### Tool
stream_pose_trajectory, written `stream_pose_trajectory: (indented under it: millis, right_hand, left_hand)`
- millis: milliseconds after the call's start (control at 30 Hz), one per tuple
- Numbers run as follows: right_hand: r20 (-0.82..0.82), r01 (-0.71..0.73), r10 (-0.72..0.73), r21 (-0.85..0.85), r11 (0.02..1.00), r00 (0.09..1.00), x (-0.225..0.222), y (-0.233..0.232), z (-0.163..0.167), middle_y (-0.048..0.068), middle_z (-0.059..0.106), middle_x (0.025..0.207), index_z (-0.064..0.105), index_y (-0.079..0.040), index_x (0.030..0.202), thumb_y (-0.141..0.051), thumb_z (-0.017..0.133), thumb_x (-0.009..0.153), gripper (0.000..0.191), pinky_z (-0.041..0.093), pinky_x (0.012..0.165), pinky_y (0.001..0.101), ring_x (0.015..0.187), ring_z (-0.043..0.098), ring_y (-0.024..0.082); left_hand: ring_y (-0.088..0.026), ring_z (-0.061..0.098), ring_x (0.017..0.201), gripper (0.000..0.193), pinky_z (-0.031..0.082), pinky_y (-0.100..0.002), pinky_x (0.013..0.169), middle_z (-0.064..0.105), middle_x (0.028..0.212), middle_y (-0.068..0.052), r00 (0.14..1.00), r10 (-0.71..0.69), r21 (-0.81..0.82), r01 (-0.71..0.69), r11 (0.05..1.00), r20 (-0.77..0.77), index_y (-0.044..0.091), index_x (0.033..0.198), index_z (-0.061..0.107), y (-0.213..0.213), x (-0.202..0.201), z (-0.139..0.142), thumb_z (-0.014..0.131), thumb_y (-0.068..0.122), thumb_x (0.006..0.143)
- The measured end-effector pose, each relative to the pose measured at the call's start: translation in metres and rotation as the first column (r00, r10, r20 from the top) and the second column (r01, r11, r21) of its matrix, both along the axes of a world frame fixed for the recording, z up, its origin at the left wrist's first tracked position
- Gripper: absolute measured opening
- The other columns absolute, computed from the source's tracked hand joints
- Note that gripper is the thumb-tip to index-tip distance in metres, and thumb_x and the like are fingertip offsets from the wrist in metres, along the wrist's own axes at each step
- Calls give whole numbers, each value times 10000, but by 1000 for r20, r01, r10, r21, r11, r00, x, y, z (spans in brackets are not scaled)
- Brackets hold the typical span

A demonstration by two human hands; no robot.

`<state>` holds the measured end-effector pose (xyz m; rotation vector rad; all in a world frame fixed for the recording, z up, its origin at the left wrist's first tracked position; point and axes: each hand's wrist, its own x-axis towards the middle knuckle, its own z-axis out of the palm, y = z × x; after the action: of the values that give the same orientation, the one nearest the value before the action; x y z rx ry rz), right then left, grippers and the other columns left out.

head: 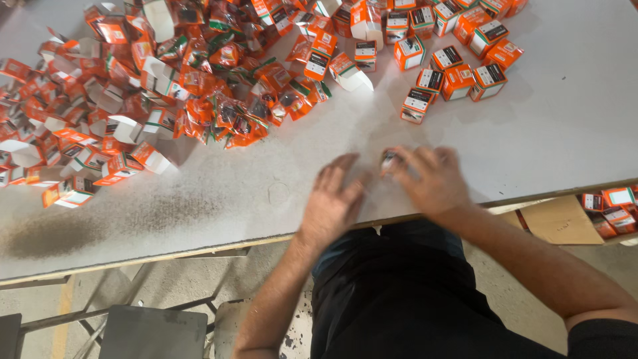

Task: The person picks small orange product boxes and plastic-wrapped items from a pile on the table, opens and folds the cardboard boxes, places a wrapped item inside each, and sets the closed box back on the table, repeating this packing cycle one box at a time.

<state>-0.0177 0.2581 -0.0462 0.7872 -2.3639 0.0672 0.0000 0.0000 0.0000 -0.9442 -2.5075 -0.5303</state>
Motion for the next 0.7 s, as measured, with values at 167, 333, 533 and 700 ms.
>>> stream_pose_trajectory:
  millis: [167, 333, 533, 700]
  right_hand:
    - [-181, 109, -120, -70, 992, 976, -58, 6, 61, 68, 634, 1277, 713, -145, 1216, -243, 780, 915, 323, 391, 896, 509, 1160, 556, 296]
    - [151, -188, 232, -255, 948, 961, -113, -73, 76, 43, 633, 1175, 677, -115, 1243, -245, 797, 943, 348, 469, 964, 495, 1144, 585, 300]
    - [13, -406, 491, -544, 734, 871, -73, -100, 72, 290, 429, 1486, 432, 90, 1446, -376, 830, 816, 878, 367, 1134, 528, 1401, 385, 463]
    - [129, -298, 526, -699, 650, 841, -42, -63, 75, 190, 553, 1473, 544, -40, 1282, -172, 800, 899, 479, 492, 1079, 426, 1347, 571, 346]
  left_hand:
    - [-346, 617, 1140, 363, 513, -499, 890, 626, 1258, -129, 908, 363, 125, -344, 931, -208, 73, 1204, 652, -59, -101, -3, 760, 143, 865]
    - [-294, 651, 1078, 241, 523, -488, 877, 662, 1081, -70, 843, 456, -97, -498, 861, -285, 121, 1153, 694, -68, -159, 4, 762, 86, 924]
    - [-142, 705, 779, 95, 558, -312, 710, 744, 888, -65, 863, -58, 665, -342, 664, 502, 11, 987, 721, -41, -101, 0, 718, 67, 911]
    - [-111, 659, 865, 111, 539, -283, 783, 706, 929, -59, 629, -600, 817, -99, 569, 494, -47, 1010, 706, -5, -79, 7, 651, 46, 988]
